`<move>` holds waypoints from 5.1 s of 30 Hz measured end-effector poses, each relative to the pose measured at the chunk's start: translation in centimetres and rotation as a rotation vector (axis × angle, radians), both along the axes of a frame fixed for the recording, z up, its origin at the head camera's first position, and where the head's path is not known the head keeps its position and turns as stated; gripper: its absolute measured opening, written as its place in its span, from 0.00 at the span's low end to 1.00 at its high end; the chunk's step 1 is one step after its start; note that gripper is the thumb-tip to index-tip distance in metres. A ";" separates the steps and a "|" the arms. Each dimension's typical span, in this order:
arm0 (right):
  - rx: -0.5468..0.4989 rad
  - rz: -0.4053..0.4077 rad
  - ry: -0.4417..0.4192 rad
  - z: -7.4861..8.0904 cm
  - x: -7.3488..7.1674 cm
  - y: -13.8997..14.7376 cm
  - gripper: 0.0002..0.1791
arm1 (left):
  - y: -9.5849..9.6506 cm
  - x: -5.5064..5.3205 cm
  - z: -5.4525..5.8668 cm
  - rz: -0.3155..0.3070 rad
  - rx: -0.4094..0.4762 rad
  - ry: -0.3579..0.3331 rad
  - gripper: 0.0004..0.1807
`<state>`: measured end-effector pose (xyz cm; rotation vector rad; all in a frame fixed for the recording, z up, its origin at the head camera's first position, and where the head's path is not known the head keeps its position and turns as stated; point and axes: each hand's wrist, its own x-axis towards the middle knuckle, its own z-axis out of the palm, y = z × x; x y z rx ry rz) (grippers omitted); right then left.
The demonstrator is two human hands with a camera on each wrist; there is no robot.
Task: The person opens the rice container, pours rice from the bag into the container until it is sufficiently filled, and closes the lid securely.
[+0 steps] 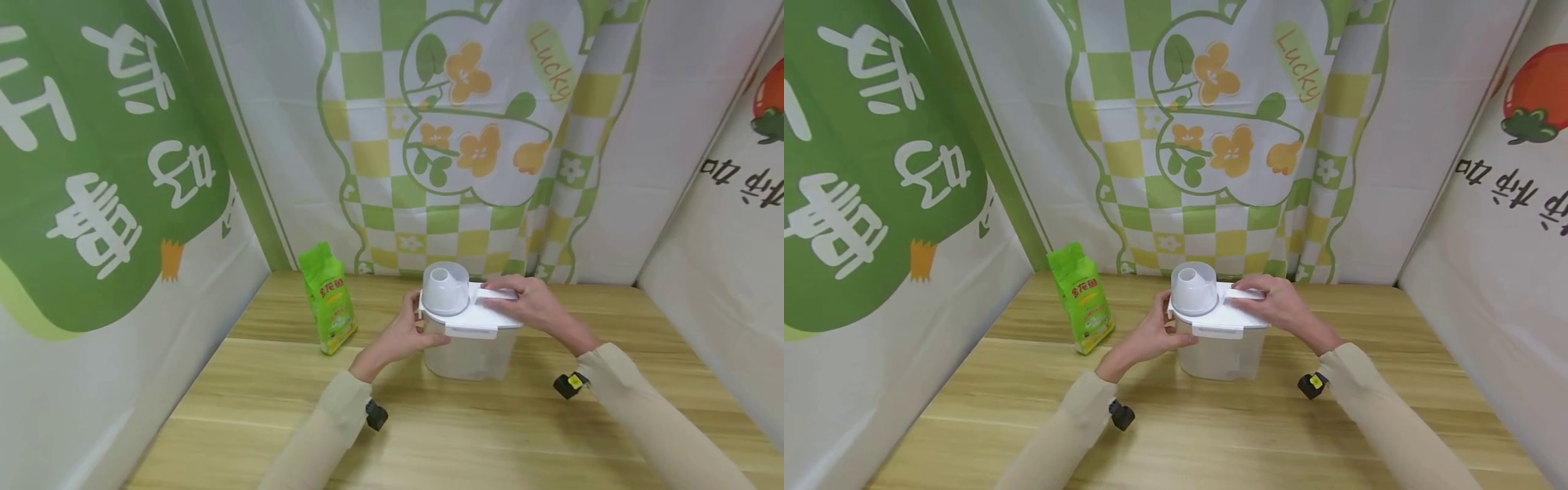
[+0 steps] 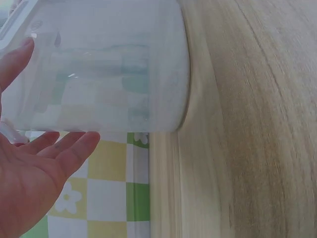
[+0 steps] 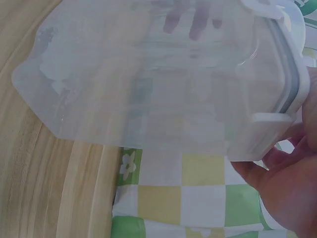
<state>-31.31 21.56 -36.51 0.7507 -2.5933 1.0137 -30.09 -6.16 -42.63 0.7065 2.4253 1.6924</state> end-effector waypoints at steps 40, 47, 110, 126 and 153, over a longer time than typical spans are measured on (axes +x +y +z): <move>-0.087 0.027 0.293 -3.6 4.7 0.8 0.12 | -0.2 0.3 -0.7 0.025 -0.026 0.062 0.55; -0.119 0.008 0.303 -4.2 5.5 0.9 0.12 | -0.3 0.3 -0.6 -0.017 -0.033 0.083 0.59; -0.835 -0.313 -0.211 -6.8 7.4 -3.5 0.19 | 0.6 0.4 1.4 0.056 0.120 0.172 0.44; -0.822 -0.299 -0.200 -7.1 7.8 -3.9 0.18 | 0.7 0.8 1.0 0.048 0.134 0.172 0.43; -0.795 -0.277 -0.199 -7.1 7.9 -4.2 0.17 | 0.9 0.7 1.3 0.078 0.113 0.182 0.43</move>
